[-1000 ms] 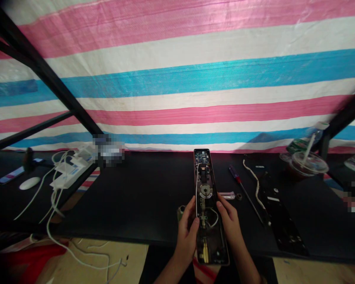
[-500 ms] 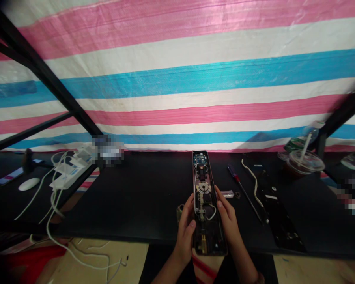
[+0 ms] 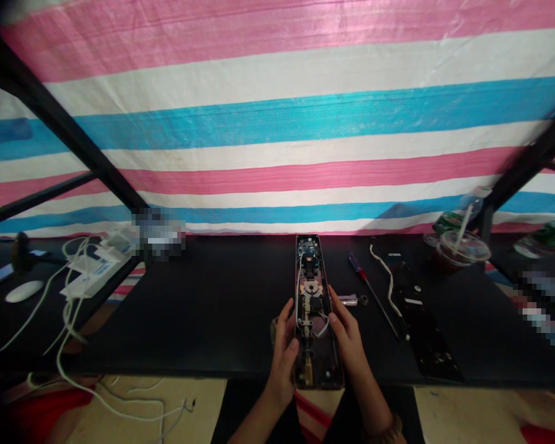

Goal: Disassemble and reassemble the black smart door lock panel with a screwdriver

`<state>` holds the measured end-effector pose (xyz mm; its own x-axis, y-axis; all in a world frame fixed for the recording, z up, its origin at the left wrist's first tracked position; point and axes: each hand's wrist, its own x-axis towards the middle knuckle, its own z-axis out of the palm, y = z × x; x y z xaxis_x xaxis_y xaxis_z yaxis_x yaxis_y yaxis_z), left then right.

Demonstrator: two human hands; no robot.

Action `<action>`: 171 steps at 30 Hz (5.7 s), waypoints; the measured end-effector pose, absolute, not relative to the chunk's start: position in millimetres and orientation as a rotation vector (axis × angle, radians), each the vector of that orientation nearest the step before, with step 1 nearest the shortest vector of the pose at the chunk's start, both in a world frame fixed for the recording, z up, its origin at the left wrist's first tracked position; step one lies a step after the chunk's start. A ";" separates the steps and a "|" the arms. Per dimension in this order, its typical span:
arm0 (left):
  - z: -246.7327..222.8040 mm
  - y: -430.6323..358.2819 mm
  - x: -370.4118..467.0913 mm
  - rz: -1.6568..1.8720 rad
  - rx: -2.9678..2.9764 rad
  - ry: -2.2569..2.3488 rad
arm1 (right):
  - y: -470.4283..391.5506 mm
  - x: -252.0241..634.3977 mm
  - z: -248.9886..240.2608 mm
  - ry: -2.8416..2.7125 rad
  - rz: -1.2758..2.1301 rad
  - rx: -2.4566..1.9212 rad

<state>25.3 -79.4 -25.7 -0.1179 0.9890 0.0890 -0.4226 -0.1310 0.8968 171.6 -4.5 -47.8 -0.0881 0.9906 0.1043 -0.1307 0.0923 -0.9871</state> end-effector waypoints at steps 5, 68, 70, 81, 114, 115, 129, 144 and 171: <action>-28.0 -78.3 26.0 1.478 0.882 0.973 | -10.5 170.6 -39.8 -1.144 1.329 -1.015; 35.6 6.6 -2.6 1.255 2.106 1.537 | -15.5 182.7 -4.3 -1.544 0.426 -1.267; 30.1 9.8 0.2 1.246 2.149 1.538 | -22.5 194.3 -11.4 -1.521 0.468 -1.302; 30.1 5.2 8.5 1.061 2.214 1.788 | 0.2 223.7 -19.4 -1.599 0.377 -1.385; -32.3 -61.3 18.5 1.290 1.369 1.570 | 94.1 123.2 38.6 -2.212 0.460 -1.272; -32.2 -61.5 18.5 1.294 1.368 1.566 | 94.8 122.5 37.4 -2.204 0.480 -1.280; -30.9 -61.8 18.2 1.306 1.375 1.564 | 91.9 119.4 36.3 -2.217 0.480 -1.338; -34.3 -61.6 18.0 1.270 1.388 1.576 | 84.6 116.3 38.6 -2.245 0.411 -1.339; -39.6 -62.2 19.9 1.270 1.402 1.597 | 127.2 103.1 78.4 -2.384 0.176 -1.500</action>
<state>19.9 -62.2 -39.6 -0.2130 0.9696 0.1203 0.3356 -0.0430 0.9410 103.1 127.2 78.4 -0.3983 0.8950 0.2008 0.8559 0.4413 -0.2695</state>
